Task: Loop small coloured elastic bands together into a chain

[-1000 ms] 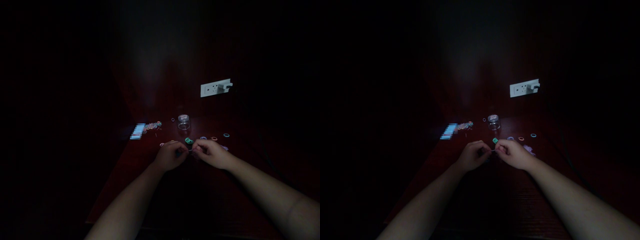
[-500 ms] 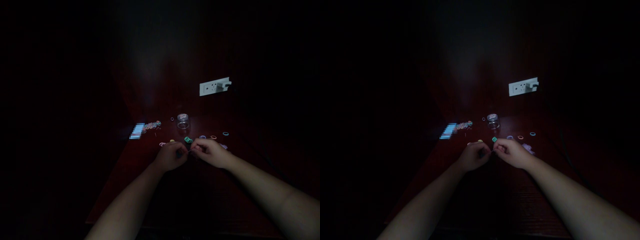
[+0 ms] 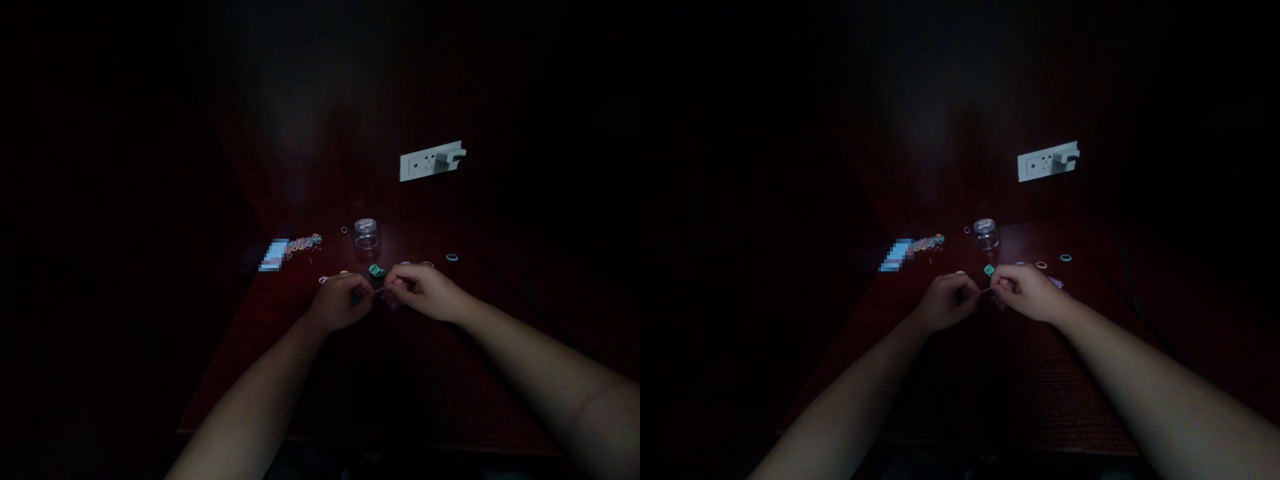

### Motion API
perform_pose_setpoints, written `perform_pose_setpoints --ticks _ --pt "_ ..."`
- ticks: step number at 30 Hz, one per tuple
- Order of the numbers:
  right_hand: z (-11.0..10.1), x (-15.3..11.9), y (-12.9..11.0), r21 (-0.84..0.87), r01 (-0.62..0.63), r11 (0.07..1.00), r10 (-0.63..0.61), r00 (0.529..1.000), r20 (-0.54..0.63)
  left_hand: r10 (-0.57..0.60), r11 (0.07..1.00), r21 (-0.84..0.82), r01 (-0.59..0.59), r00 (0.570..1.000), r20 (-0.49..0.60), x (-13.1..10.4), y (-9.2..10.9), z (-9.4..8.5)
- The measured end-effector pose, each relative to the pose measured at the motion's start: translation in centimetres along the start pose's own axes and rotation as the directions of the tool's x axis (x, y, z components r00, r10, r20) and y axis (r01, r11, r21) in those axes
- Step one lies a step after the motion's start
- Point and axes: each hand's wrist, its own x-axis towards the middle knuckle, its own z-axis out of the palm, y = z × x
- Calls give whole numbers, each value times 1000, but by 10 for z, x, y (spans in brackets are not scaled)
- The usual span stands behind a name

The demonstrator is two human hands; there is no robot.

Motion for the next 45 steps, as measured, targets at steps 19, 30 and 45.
perform_pose_setpoints --ticks 19,30,45 --pt "-17 3 14 -271 -186 945 188 982 -19 -351 884 179 432 866 -357 0 -80 -37" --pt "-16 4 13 -284 -224 932 178 968 -179 -660 626 341 701 709 -247 -3 -118 -37" --pt "-12 5 13 -261 -95 961 71 992 -102 -668 623 373 687 716 -202 -1 -115 -38"
